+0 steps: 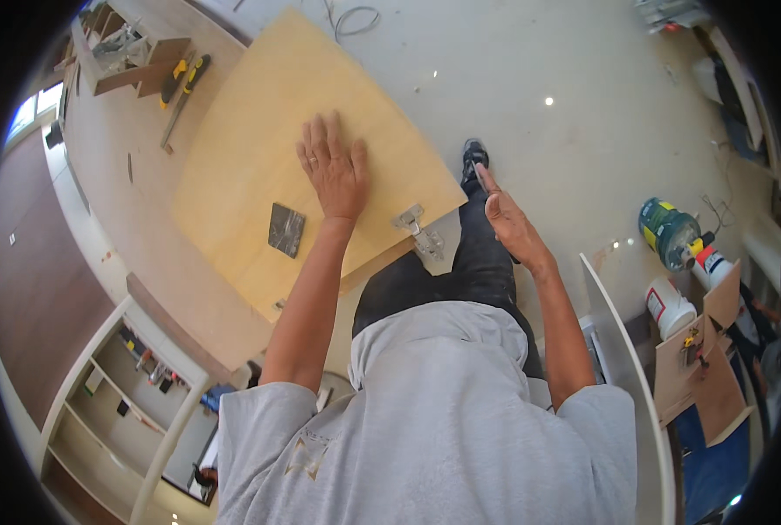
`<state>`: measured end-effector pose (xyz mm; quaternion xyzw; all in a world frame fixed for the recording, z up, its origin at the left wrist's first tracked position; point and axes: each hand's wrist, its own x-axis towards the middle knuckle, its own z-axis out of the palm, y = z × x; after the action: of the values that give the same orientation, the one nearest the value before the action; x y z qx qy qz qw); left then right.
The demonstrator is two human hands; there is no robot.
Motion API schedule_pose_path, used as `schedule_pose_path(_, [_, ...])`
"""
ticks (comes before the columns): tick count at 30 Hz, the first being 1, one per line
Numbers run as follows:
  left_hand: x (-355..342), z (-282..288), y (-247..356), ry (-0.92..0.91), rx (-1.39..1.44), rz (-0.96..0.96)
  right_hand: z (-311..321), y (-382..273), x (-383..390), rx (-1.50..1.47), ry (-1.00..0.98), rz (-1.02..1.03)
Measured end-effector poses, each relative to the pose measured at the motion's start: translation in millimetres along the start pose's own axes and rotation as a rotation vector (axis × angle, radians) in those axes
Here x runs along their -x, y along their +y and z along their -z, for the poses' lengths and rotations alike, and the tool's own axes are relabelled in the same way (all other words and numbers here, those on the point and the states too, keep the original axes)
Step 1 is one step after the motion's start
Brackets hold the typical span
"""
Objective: The person scrapes and sands the edges of a wooden panel using a scraper and sandpaper. After handing the scraper to a coworker, the person walks over to a large wooden board and holds its edge while another worker works on it.
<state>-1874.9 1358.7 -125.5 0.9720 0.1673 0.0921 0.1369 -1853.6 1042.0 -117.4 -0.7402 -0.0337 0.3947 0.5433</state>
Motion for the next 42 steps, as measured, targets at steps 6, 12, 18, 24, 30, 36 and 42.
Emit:
schedule_pose_path(6, [5, -8, 5, -0.080, -0.082, 0.033, 14, -10, -17, 0.013, -0.189, -0.083])
schedule_pose_path(12, [2, -11, -1, -0.093, -0.084, 0.034, 16, -9, -21, 0.018, -0.222, -0.056])
schedule_pose_path(18, [0, -13, 2, -0.075, -0.084, 0.020, 19, -26, -37, 0.216, -0.187, -0.057])
schedule_pose_path(24, [0, -11, 1, -0.070, -0.077, 0.020, 20, -35, -38, 0.273, -0.234, -0.077])
schedule_pose_path(30, [1, -10, 2, -0.069, -0.078, 0.014, 19, -35, -38, 0.278, -0.211, -0.095])
schedule_pose_path(36, [2, -13, 3, -0.080, -0.079, 0.021, 12, -45, -49, 0.232, -0.163, -0.115])
schedule_pose_path(42, [-4, -9, -2, -0.079, -0.102, 0.015, 19, -35, -37, 0.247, -0.241, -0.119])
